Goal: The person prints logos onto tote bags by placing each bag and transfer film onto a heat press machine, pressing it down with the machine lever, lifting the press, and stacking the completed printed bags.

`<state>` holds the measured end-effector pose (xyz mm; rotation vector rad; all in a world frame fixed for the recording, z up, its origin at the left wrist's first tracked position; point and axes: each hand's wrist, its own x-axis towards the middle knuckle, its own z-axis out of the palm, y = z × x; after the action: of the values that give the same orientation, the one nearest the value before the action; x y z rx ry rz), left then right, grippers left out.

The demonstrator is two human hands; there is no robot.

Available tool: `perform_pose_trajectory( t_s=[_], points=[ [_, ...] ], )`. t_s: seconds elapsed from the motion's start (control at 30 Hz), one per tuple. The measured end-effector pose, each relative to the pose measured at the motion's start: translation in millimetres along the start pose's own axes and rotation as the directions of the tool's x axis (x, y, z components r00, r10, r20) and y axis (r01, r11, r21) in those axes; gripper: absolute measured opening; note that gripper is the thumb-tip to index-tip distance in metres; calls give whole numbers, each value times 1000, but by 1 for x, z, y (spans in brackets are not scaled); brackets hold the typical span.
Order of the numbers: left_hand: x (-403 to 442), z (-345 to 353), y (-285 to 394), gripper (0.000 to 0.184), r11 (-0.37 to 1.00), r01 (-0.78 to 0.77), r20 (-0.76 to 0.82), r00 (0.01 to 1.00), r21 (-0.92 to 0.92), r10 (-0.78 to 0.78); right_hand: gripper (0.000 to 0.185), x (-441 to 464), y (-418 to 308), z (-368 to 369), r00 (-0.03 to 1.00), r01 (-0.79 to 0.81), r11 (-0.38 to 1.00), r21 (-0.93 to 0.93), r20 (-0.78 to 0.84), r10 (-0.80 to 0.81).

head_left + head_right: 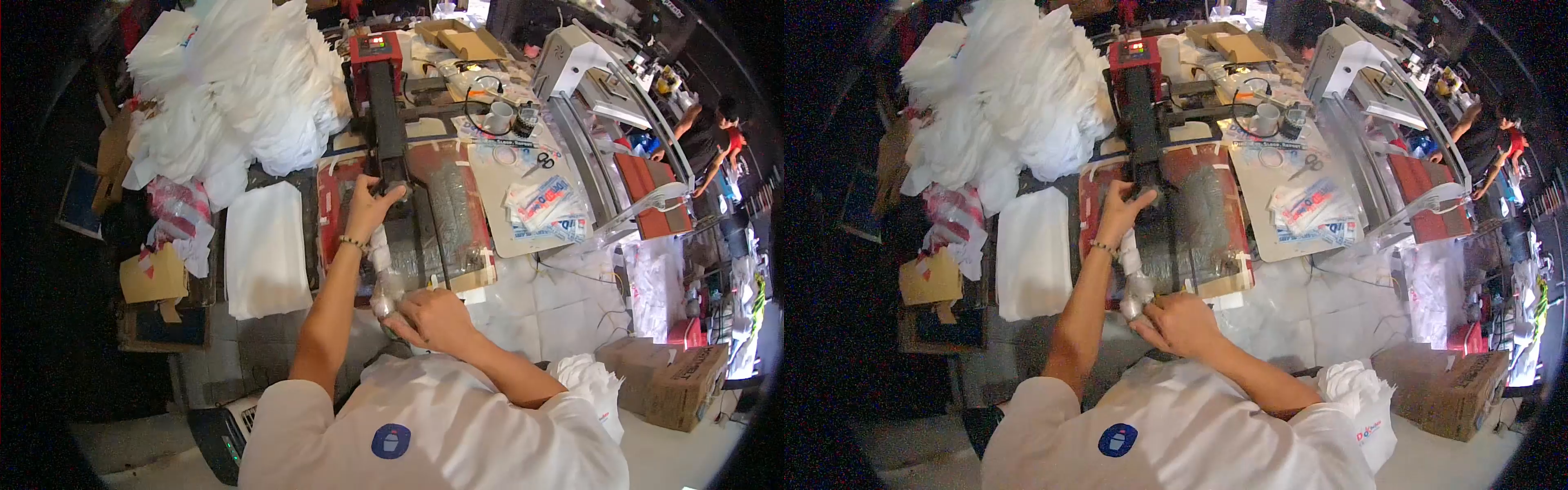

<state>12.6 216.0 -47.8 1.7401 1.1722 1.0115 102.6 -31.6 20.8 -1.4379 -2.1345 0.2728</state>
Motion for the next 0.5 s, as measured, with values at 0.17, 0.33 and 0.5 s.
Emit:
perform_pose_trajectory(
  t_s=[0.17, 0.33, 0.5],
  points=[
    [-10, -6, 27, 63, 996, 76, 21, 997, -40, -75, 40, 2, -3, -4, 1000, -15, 999, 35, 22, 14],
    [-10, -7, 27, 62, 996, 79, 30, 997, -50, -78, 40, 3, -2, -5, 999, -13, 999, 38, 34, 12],
    [-12, -10, 36, 58, 982, 174, 78, 983, -78, -168, 39, 3, -3, -8, 998, -16, 999, 40, 59, 13]
  ],
)
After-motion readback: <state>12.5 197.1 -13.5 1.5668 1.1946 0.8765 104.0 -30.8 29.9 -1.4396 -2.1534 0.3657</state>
